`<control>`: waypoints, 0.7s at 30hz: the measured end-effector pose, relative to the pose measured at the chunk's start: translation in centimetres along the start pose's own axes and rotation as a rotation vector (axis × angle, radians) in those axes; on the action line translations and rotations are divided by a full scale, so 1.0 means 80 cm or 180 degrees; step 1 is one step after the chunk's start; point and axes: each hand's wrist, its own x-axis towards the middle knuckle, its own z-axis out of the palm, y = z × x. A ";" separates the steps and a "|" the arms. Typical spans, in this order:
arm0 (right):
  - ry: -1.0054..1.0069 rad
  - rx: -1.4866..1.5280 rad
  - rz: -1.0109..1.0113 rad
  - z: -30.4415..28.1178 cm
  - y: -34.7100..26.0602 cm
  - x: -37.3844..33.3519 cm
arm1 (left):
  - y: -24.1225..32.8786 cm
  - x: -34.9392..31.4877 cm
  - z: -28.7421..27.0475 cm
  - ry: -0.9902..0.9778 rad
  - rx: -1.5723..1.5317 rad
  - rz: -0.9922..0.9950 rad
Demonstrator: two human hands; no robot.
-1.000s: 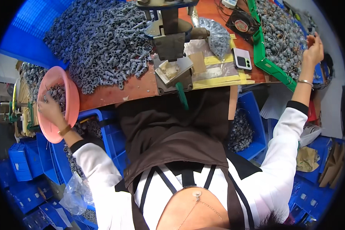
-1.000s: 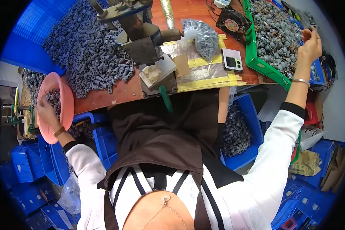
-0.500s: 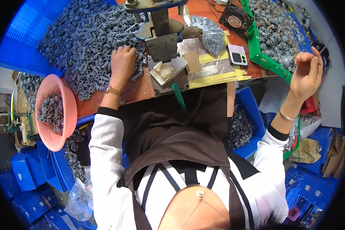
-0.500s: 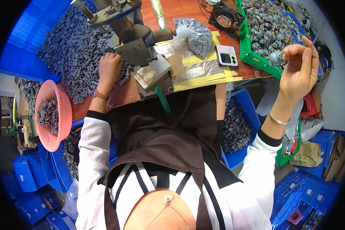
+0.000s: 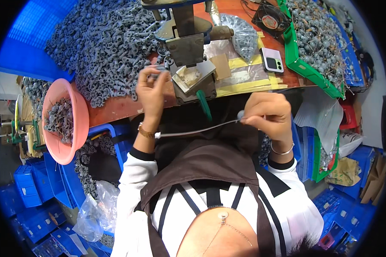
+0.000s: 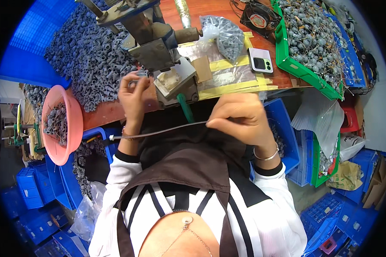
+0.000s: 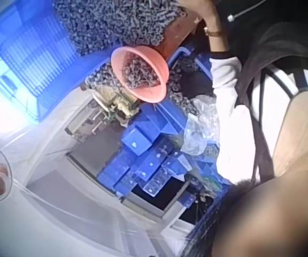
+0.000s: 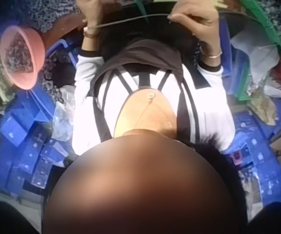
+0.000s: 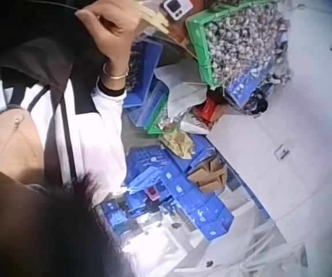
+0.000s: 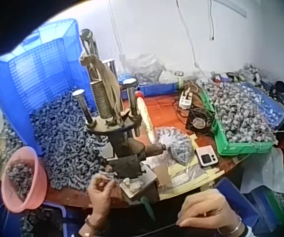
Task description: Assembling small electrical or mechanical components into connectors using a manual press machine at a factory workbench.
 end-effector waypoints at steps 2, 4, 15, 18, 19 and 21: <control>-0.0055 0.0012 0.0167 0.010 0.003 -0.003 | 0.012 -0.011 0.024 -0.0529 0.0917 0.0279; -0.0271 -0.0080 0.0572 0.013 -0.005 -0.005 | 0.001 -0.010 0.022 -0.1168 0.1371 0.0217; -0.0165 0.0471 0.0848 0.038 0.002 -0.006 | -0.008 0.019 0.005 -0.1102 0.1371 0.0446; -0.0554 0.0390 0.0784 0.035 0.011 -0.011 | -0.004 0.065 -0.008 -0.0858 0.3421 0.1798; -0.0724 0.0332 0.0641 0.035 0.016 -0.011 | -0.007 0.073 -0.004 -0.0852 0.3424 0.1798; -0.0696 0.0509 0.0949 0.040 0.019 -0.016 | -0.012 0.088 0.002 -0.1181 0.4427 0.1080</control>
